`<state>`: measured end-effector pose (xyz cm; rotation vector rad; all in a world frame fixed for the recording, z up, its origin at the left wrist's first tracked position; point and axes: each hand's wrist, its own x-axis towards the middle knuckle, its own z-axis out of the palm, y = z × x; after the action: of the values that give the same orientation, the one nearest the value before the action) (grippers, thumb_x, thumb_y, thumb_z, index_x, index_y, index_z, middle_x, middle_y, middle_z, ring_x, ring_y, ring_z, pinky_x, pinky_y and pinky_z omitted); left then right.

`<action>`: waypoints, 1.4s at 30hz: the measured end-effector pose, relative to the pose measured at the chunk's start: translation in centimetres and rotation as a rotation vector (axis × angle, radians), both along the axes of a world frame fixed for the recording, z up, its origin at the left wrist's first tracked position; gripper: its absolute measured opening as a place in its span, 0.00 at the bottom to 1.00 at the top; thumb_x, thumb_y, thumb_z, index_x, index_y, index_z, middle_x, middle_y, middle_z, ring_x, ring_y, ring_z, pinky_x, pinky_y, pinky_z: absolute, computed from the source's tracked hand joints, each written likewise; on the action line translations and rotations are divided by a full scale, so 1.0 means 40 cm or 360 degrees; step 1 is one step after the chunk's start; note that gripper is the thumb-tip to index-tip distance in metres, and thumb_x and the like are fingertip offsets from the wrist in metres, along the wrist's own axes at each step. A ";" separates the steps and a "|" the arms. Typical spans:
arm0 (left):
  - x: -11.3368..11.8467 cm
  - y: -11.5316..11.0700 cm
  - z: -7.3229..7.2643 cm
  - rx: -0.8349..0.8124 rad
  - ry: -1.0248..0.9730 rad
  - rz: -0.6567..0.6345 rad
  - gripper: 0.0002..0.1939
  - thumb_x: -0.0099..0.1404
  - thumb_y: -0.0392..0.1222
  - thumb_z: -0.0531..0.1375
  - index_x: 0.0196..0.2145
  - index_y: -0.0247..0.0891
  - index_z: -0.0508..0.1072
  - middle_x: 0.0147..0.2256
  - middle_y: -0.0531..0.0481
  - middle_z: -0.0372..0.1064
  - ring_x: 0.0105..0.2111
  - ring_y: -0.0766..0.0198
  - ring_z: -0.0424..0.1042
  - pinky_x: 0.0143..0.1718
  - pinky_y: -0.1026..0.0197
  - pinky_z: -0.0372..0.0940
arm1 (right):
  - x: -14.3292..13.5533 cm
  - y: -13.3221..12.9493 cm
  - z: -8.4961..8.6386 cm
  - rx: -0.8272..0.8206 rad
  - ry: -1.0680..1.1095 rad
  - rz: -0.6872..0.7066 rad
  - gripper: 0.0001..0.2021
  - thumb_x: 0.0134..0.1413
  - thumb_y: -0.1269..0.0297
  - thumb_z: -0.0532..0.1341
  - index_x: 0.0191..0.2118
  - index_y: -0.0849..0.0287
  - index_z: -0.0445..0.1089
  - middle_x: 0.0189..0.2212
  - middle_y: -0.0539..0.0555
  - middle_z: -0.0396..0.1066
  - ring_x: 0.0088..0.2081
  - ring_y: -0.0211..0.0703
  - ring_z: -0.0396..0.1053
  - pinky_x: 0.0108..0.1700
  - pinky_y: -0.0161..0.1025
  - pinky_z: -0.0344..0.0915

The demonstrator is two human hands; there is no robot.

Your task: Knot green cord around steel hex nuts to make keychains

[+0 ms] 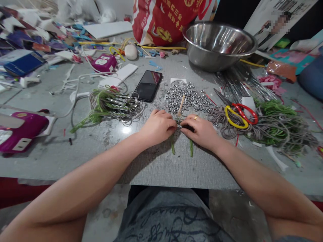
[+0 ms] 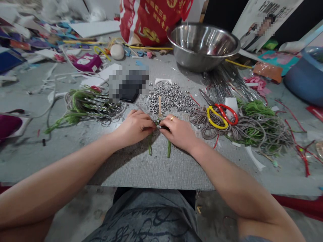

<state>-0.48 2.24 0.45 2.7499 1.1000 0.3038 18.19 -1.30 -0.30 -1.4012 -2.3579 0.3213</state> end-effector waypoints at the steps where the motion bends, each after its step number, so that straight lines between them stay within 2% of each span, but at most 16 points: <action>1: -0.001 0.000 0.002 0.0004 0.0009 0.0000 0.07 0.59 0.37 0.56 0.29 0.40 0.75 0.30 0.51 0.70 0.37 0.59 0.65 0.40 0.54 0.54 | 0.002 -0.001 0.001 0.0004 -0.0010 0.0003 0.07 0.55 0.64 0.58 0.38 0.59 0.70 0.38 0.55 0.70 0.39 0.44 0.68 0.39 0.39 0.63; 4: -0.005 0.000 0.008 0.0009 0.0027 -0.0007 0.07 0.59 0.36 0.55 0.29 0.39 0.74 0.31 0.50 0.70 0.37 0.58 0.65 0.40 0.54 0.54 | 0.008 -0.003 0.002 0.0017 -0.0035 0.0012 0.07 0.54 0.64 0.58 0.38 0.60 0.69 0.38 0.55 0.70 0.39 0.45 0.69 0.39 0.40 0.63; 10: -0.009 -0.010 0.016 0.0035 -0.0064 -0.0105 0.10 0.56 0.39 0.56 0.36 0.37 0.71 0.33 0.49 0.71 0.38 0.58 0.65 0.40 0.56 0.55 | 0.011 -0.007 0.007 -0.0016 -0.0055 0.0045 0.08 0.54 0.63 0.58 0.38 0.59 0.69 0.37 0.55 0.70 0.38 0.44 0.68 0.38 0.39 0.63; 16: -0.005 -0.011 0.002 0.0139 -0.0044 -0.0199 0.08 0.60 0.43 0.57 0.34 0.38 0.72 0.32 0.50 0.70 0.36 0.60 0.66 0.37 0.57 0.54 | 0.009 -0.012 0.010 -0.0045 -0.0103 0.0050 0.08 0.54 0.62 0.58 0.38 0.59 0.69 0.37 0.55 0.70 0.37 0.43 0.68 0.36 0.38 0.62; 21: -0.005 -0.006 -0.004 0.0191 -0.0030 -0.0218 0.08 0.62 0.39 0.55 0.30 0.40 0.74 0.28 0.52 0.70 0.32 0.63 0.67 0.36 0.57 0.53 | 0.016 -0.008 0.016 -0.0019 0.0048 0.0133 0.10 0.54 0.59 0.58 0.38 0.59 0.70 0.37 0.55 0.70 0.37 0.43 0.68 0.37 0.39 0.62; 25: -0.011 -0.003 -0.002 0.0210 -0.0021 -0.0260 0.08 0.61 0.40 0.56 0.30 0.43 0.76 0.28 0.54 0.71 0.31 0.63 0.67 0.37 0.57 0.53 | 0.046 0.008 0.032 0.0087 0.0185 0.0011 0.08 0.55 0.65 0.55 0.37 0.59 0.71 0.36 0.55 0.71 0.39 0.42 0.68 0.40 0.39 0.63; 28: -0.015 -0.001 0.000 0.0207 -0.0008 -0.0285 0.08 0.61 0.40 0.56 0.30 0.44 0.76 0.29 0.54 0.71 0.31 0.64 0.67 0.37 0.57 0.53 | 0.067 0.018 0.043 0.0010 0.0026 -0.0093 0.10 0.53 0.69 0.55 0.41 0.58 0.71 0.40 0.55 0.70 0.39 0.43 0.69 0.39 0.40 0.63; 32: -0.015 0.000 0.000 0.0223 -0.0002 -0.0324 0.09 0.62 0.40 0.55 0.29 0.43 0.76 0.28 0.53 0.71 0.31 0.64 0.67 0.38 0.57 0.54 | 0.066 0.019 0.042 -0.0069 -0.0204 -0.0094 0.16 0.54 0.70 0.55 0.49 0.55 0.67 0.46 0.55 0.67 0.43 0.44 0.67 0.41 0.41 0.63; 37: -0.025 0.004 0.021 0.0126 -0.0022 -0.0365 0.10 0.62 0.40 0.55 0.30 0.42 0.76 0.30 0.53 0.72 0.32 0.65 0.69 0.39 0.58 0.56 | 0.052 0.017 0.033 -0.0082 -0.0416 -0.0014 0.08 0.57 0.67 0.53 0.36 0.58 0.69 0.39 0.55 0.69 0.39 0.43 0.67 0.35 0.38 0.61; 40: -0.042 0.019 0.044 -0.0004 0.0008 -0.0358 0.09 0.60 0.38 0.55 0.30 0.42 0.76 0.34 0.52 0.72 0.34 0.65 0.69 0.39 0.60 0.59 | 0.061 0.022 0.033 -0.0056 -0.0475 -0.0019 0.07 0.57 0.67 0.53 0.35 0.58 0.69 0.37 0.55 0.69 0.36 0.42 0.67 0.31 0.36 0.59; 42: -0.054 0.031 0.054 -0.0069 0.0079 -0.0326 0.10 0.58 0.37 0.54 0.30 0.41 0.76 0.33 0.51 0.71 0.33 0.65 0.69 0.37 0.61 0.60 | 0.070 0.025 0.034 -0.0020 -0.0488 -0.0010 0.07 0.57 0.67 0.53 0.35 0.58 0.69 0.37 0.55 0.69 0.35 0.41 0.66 0.29 0.36 0.57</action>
<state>-2.64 3.46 2.62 2.8144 0.8152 0.1831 20.98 -0.31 1.04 -1.5584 -2.5953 0.1263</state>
